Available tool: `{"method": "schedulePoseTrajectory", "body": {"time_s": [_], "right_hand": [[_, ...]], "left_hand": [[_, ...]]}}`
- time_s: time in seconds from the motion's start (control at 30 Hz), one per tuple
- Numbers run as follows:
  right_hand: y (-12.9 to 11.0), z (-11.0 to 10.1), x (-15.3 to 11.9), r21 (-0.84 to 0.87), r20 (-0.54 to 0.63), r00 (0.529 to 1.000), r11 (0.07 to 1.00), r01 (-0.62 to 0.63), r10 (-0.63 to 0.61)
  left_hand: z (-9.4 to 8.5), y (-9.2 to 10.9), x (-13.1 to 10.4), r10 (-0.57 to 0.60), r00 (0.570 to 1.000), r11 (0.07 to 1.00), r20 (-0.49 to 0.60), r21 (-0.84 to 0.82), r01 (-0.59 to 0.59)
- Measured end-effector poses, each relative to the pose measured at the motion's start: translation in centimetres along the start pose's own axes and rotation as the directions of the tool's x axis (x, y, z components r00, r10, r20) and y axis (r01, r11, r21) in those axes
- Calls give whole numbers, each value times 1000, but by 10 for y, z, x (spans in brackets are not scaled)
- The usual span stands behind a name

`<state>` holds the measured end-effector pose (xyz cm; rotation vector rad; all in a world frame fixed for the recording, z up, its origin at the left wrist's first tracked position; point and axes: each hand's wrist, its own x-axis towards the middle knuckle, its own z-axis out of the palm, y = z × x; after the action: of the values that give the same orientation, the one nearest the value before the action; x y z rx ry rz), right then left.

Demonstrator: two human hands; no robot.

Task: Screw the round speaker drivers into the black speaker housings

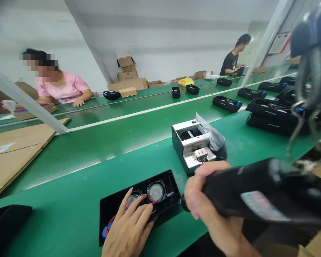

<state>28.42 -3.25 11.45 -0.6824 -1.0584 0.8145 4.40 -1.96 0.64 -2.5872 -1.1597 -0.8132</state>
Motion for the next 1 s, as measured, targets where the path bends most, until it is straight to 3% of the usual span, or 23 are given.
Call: {"method": "schedulePoseTrajectory", "body": {"time_s": [0.1, 0.2, 0.4, 0.6, 0.7, 0.83, 1.0], "right_hand": [[-3, -9, 6, 101, -84, 995, 993, 57, -49], [8, 1, 8, 185, -104, 993, 981, 66, -47], [45, 35, 5, 268, 32, 998, 962, -52, 45], [67, 39, -2, 269, 62, 993, 957, -111, 98], [59, 40, 0, 356, 110, 990, 927, -118, 84], [31, 35, 8, 464, 43, 995, 880, -102, 93], [9, 5, 6, 227, -36, 999, 973, 26, -18]], "left_hand": [[3, 1, 0, -4, 1000, 1000, -20, -8, 4], [5, -1, -1, -11, 1000, 1000, -22, -25, 10], [4, -2, 0, -22, 999, 998, -27, -62, 20], [1, 2, 4, -10, 999, 999, -38, -34, 9], [2, 1, 3, -20, 999, 999, -38, -46, 18], [5, -1, 0, -20, 999, 997, -25, -71, 18], [6, -2, -1, -9, 998, 996, -68, -84, 3]]}}
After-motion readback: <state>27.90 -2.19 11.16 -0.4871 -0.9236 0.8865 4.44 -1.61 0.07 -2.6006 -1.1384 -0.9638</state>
